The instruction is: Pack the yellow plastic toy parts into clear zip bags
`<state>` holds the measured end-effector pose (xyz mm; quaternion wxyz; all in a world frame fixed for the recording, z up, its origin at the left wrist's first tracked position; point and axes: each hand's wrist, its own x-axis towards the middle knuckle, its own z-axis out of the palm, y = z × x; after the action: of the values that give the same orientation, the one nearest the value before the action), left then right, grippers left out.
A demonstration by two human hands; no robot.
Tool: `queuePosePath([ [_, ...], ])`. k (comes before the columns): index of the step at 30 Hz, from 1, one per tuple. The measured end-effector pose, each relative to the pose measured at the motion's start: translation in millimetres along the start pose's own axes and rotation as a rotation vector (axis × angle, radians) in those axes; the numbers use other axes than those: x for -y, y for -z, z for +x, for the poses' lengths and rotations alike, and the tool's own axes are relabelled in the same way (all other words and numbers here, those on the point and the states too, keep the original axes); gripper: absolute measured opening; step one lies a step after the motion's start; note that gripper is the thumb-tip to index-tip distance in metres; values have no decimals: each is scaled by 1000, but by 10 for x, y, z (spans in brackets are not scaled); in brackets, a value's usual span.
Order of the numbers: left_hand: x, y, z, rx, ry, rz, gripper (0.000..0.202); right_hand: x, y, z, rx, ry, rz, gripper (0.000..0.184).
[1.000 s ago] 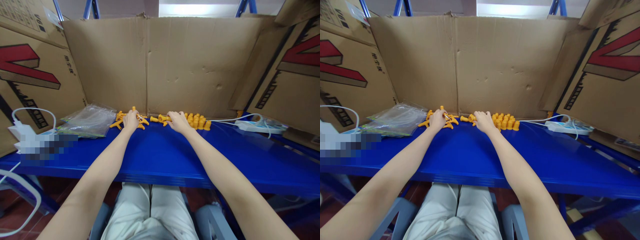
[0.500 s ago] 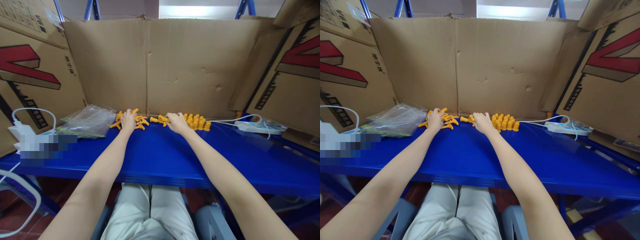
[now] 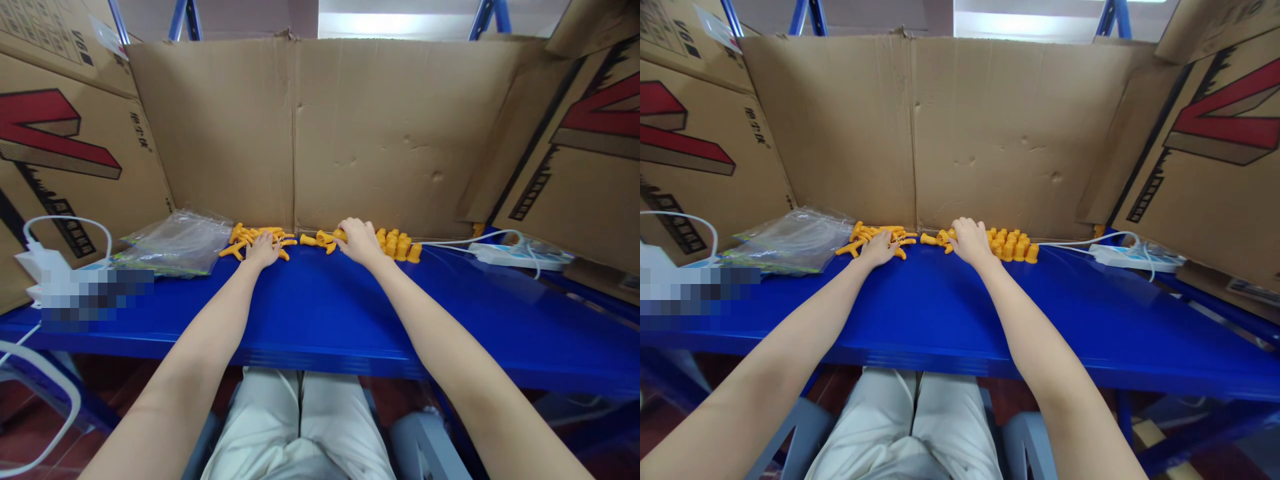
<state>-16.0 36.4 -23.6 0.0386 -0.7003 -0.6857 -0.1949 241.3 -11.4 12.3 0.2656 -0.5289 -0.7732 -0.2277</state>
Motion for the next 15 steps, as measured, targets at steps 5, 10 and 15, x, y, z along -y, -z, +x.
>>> queuePosePath([
  [5,24,-61,-5,66,-5,1,55,-154,122,88,-33,-231,88,20],
  [10,26,-47,-5,-10,-68,13,48,-340,372,85,248,-522,-19,28],
  [15,2,-30,2,-96,-102,-6,41,-575,429,9,513,-677,-140,40],
])
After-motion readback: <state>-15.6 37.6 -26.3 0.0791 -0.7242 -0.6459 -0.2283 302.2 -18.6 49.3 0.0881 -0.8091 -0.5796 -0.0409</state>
